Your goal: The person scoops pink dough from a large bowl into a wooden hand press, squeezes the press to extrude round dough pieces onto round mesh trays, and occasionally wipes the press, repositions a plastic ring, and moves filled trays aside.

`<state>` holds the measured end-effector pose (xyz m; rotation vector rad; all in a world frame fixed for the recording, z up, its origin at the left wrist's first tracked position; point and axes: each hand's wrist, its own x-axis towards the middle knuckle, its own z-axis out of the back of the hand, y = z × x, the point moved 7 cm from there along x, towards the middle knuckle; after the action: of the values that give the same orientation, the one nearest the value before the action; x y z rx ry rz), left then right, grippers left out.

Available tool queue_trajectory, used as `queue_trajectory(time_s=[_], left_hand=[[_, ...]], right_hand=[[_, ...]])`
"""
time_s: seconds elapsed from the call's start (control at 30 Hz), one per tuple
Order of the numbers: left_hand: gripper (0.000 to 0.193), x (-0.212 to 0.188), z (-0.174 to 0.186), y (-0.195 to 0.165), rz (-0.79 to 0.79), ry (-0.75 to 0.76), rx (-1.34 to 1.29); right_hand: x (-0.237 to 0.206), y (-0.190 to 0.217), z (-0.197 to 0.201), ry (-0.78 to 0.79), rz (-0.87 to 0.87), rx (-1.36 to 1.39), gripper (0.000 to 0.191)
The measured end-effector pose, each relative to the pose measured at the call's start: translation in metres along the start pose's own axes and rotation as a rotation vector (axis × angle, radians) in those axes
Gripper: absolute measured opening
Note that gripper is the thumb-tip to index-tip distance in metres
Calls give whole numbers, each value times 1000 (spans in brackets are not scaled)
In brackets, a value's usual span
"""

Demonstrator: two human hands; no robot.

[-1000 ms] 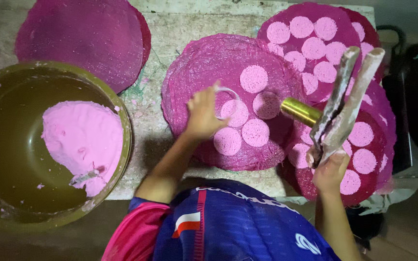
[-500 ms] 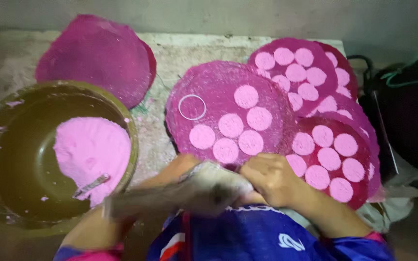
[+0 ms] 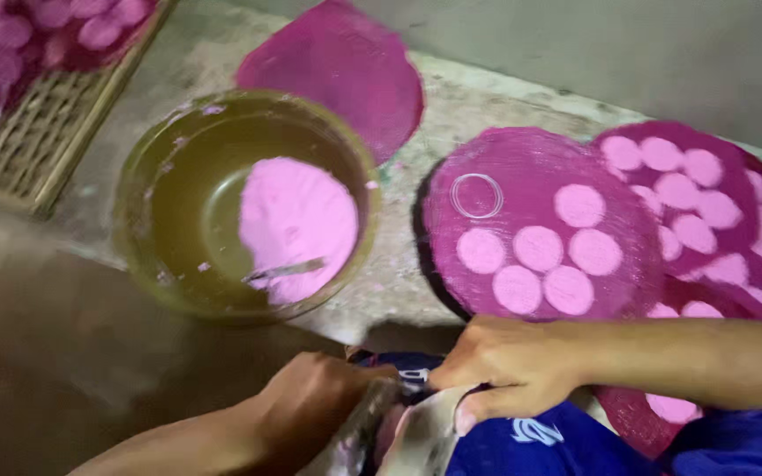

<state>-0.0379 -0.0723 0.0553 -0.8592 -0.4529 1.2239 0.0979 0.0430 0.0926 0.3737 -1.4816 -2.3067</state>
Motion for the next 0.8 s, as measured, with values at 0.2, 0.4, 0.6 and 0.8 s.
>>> queue_trajectory(time_s=[0.2,0.4,0.6,0.8], left_hand=[[14,-72,47,94,190,-310,-423],[20,-74,15,163,66,-393,-1416],[26,-86,41,231,120,-716,-1229],[38,-123,65,276,314,-1204,-742]], right_hand=[[34,13,47,-132,163,-124,34],[101,15,109,-186,442,-1741,12],[186,-31,125,-539,61,-1417,48],[226,-192,63,-19,-729,-850,50]])
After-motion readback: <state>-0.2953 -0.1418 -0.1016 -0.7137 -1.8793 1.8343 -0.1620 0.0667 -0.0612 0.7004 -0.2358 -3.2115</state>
